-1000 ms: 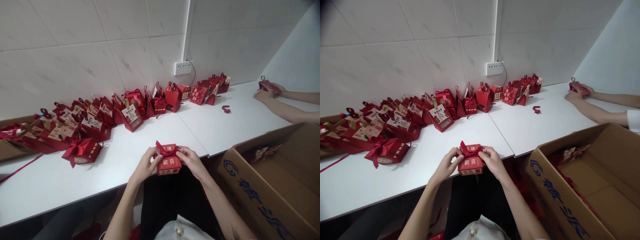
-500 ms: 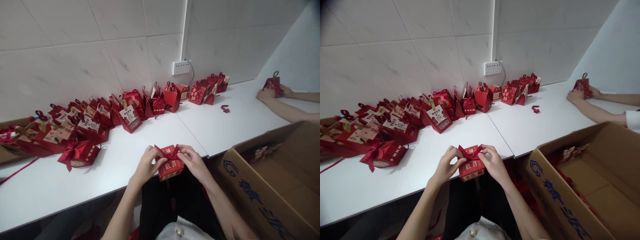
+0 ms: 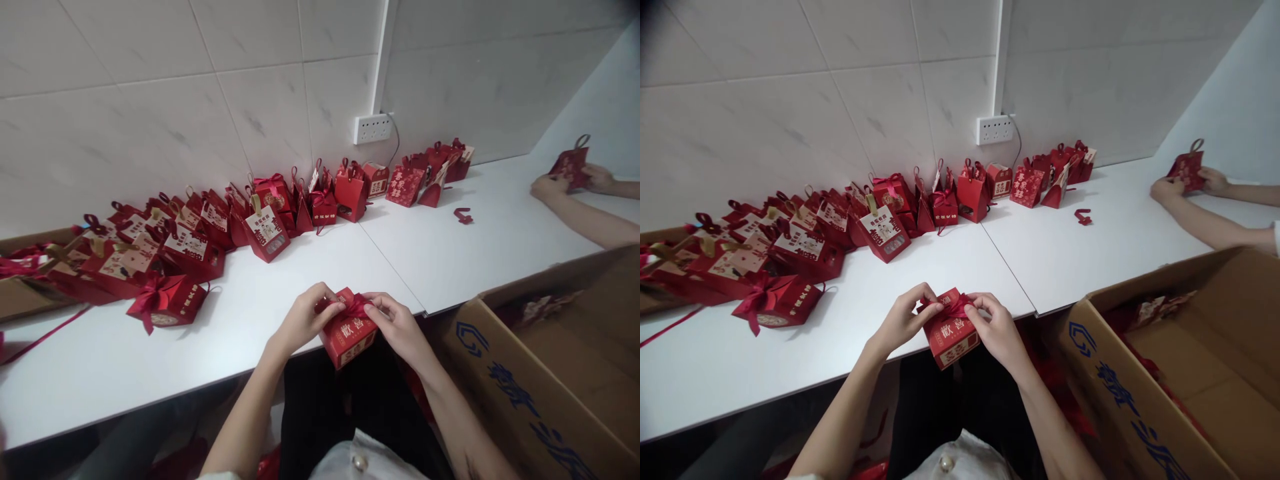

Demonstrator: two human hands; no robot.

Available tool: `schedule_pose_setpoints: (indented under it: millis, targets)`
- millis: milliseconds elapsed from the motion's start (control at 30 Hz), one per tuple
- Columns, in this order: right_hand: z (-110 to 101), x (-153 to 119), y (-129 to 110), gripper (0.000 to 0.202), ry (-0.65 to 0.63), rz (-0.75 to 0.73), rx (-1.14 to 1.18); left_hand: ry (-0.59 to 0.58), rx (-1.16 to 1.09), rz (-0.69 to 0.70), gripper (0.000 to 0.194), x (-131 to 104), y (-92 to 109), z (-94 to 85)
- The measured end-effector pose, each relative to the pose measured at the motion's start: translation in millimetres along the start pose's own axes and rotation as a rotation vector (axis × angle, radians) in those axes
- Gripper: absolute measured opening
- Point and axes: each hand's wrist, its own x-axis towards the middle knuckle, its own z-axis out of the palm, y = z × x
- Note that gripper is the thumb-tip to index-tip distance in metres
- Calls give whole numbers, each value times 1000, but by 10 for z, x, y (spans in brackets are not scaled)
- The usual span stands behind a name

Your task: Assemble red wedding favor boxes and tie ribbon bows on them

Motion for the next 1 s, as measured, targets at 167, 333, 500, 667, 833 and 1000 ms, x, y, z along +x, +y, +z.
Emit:
schedule_pose_setpoints:
  millis: [167,333,500,667,833,1000]
  targets:
    - [1,-93,-74,25,35,-72,-182,47,184,108,17,73,60,1]
    - [25,-134,-19,28,19,-62,-259,65,224,-24,17,-83,66,18]
    - [51,-116,3,28,13,-54,-270,75,116,-160,23,-222,80,21]
    - [62,-107,-14,29,23,-34,-248,-12,-59,-57,20,-219,51,-54]
    - [51,-97,1,30,24,-37,-241,-143,-137,98,8,-247,-70,-171]
    - [55,-97,1,30,18,-26,-235,-125,-48,65,4,-243,-99,-191]
